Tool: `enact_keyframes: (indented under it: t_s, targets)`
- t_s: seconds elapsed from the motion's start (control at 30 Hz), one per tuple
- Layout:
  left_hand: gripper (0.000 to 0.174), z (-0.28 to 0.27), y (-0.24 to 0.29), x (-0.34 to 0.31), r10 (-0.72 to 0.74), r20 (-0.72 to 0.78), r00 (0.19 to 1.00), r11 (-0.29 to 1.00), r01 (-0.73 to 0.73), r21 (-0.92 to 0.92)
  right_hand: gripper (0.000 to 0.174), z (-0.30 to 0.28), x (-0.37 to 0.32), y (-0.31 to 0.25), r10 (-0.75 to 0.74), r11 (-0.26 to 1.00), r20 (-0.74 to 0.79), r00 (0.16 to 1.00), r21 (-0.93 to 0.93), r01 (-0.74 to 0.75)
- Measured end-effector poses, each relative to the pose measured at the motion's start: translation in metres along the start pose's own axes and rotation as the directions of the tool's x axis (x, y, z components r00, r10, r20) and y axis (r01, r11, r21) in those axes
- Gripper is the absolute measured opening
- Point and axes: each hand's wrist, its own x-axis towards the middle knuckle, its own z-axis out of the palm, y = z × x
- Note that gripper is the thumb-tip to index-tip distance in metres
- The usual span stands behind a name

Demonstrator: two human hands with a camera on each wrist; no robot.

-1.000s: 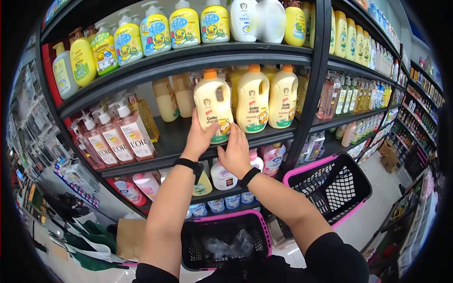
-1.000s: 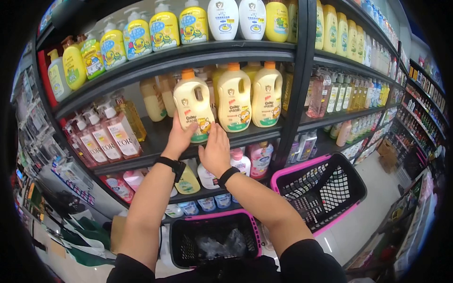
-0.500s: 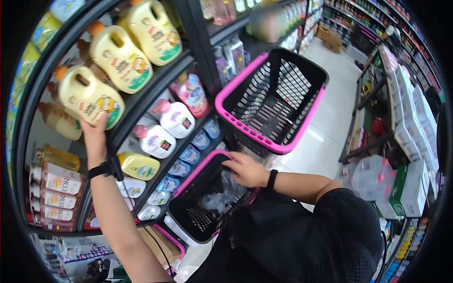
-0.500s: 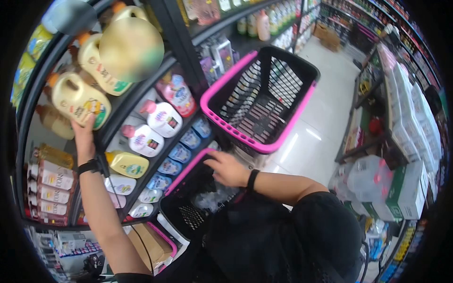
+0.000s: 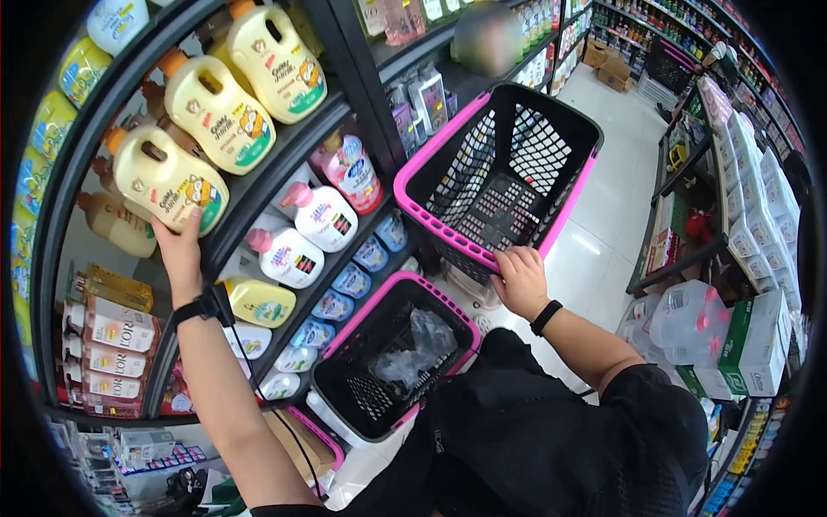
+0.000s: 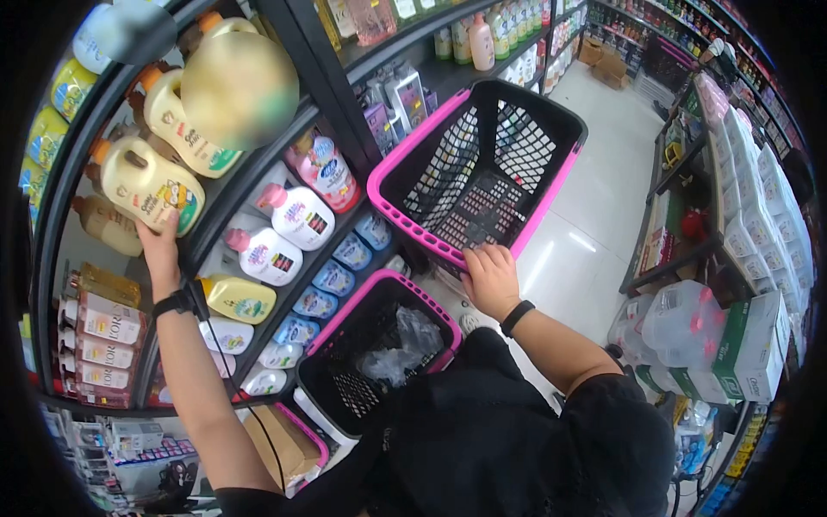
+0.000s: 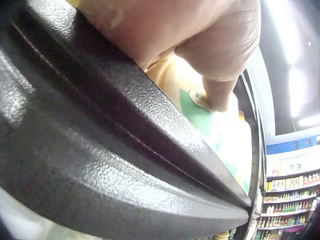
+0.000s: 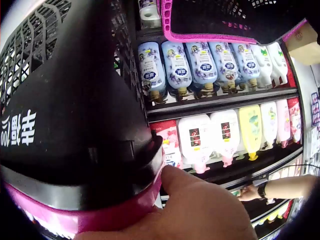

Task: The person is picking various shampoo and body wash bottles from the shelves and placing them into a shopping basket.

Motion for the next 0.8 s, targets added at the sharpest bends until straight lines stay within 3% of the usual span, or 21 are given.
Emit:
enact_keyframes:
  t_s: [0.13, 0.2, 0.27, 0.3, 0.33, 0.4, 0.43, 0.5, 0.53, 0.6, 0.67, 0.73, 0.8]
  targets:
    - [0.067, 0.005, -0.008, -0.02, 0.114, -0.272, 0.955, 0.988, -0.137, -0.067, 0.045, -0.004, -0.002, 0.002, -0.016, 1.0, 0.002, 1.0, 0.004, 0.016]
    - [0.064, 0.018, -0.011, -0.053, 0.261, -0.39, 0.883, 0.962, -0.205, 0.18, 0.047, -0.002, -0.004, 0.006, -0.041, 0.999, 0.014, 0.999, 0.016, 0.041]
    - [0.064, 0.05, 0.008, -0.113, 0.179, -0.357, 0.917, 0.951, -0.069, 0.3, 0.047, -0.003, -0.005, 0.006, -0.042, 0.999, 0.005, 0.999, 0.019, 0.042]
    - [0.065, 0.066, -0.006, -0.142, 0.31, -0.254, 0.916, 0.901, -0.197, 0.387, 0.047, -0.002, -0.005, 0.007, -0.038, 0.999, 0.012, 0.999, 0.034, 0.037]
    - [0.064, 0.093, -0.013, -0.177, 0.263, -0.192, 0.946, 0.932, -0.197, 0.303, 0.047, -0.004, -0.004, 0.007, -0.043, 0.998, 0.011, 0.999, 0.043, 0.042]
    - [0.047, 0.136, -0.017, -0.227, 0.245, 0.017, 0.969, 0.897, -0.233, 0.376, 0.047, -0.007, -0.003, 0.006, -0.034, 0.998, 0.007, 0.999, 0.061, 0.034]
    - [0.041, 0.157, -0.003, -0.241, 0.216, 0.071, 0.974, 0.918, -0.227, 0.325, 0.046, -0.01, -0.003, 0.006, -0.045, 0.995, 0.011, 0.999, 0.086, 0.044]
    - [0.033, 0.192, 0.02, -0.256, 0.176, 0.173, 0.969, 0.953, -0.212, 0.217, 0.046, -0.017, -0.002, 0.01, -0.069, 0.99, 0.016, 0.998, 0.126, 0.066]
    - [0.031, 0.208, 0.029, -0.259, 0.166, 0.217, 0.962, 0.966, -0.203, 0.161, 0.046, -0.013, -0.007, 0.02, -0.08, 0.984, 0.107, 0.991, 0.169, 0.061]
    - [0.032, 0.236, 0.043, -0.259, 0.193, 0.288, 0.938, 0.954, -0.248, 0.167, 0.049, -0.037, -0.01, 0.033, -0.186, 0.973, 0.071, 0.98, 0.15, 0.174]
    - [0.038, 0.262, 0.062, -0.259, 0.207, 0.334, 0.92, 0.947, -0.274, 0.169, 0.057, -0.06, -0.025, 0.06, -0.095, 0.98, 0.066, 0.993, 0.184, 0.081]
    - [0.046, 0.292, 0.081, -0.266, 0.206, 0.362, 0.909, 0.938, -0.289, 0.193, 0.061, -0.077, -0.053, 0.105, 0.026, 0.995, 0.089, 0.996, 0.096, -0.034]
    - [0.049, 0.325, 0.081, -0.287, 0.195, 0.374, 0.907, 0.931, -0.292, 0.221, 0.064, -0.077, -0.108, 0.168, 0.236, 0.951, 0.174, 0.956, 0.163, -0.264]
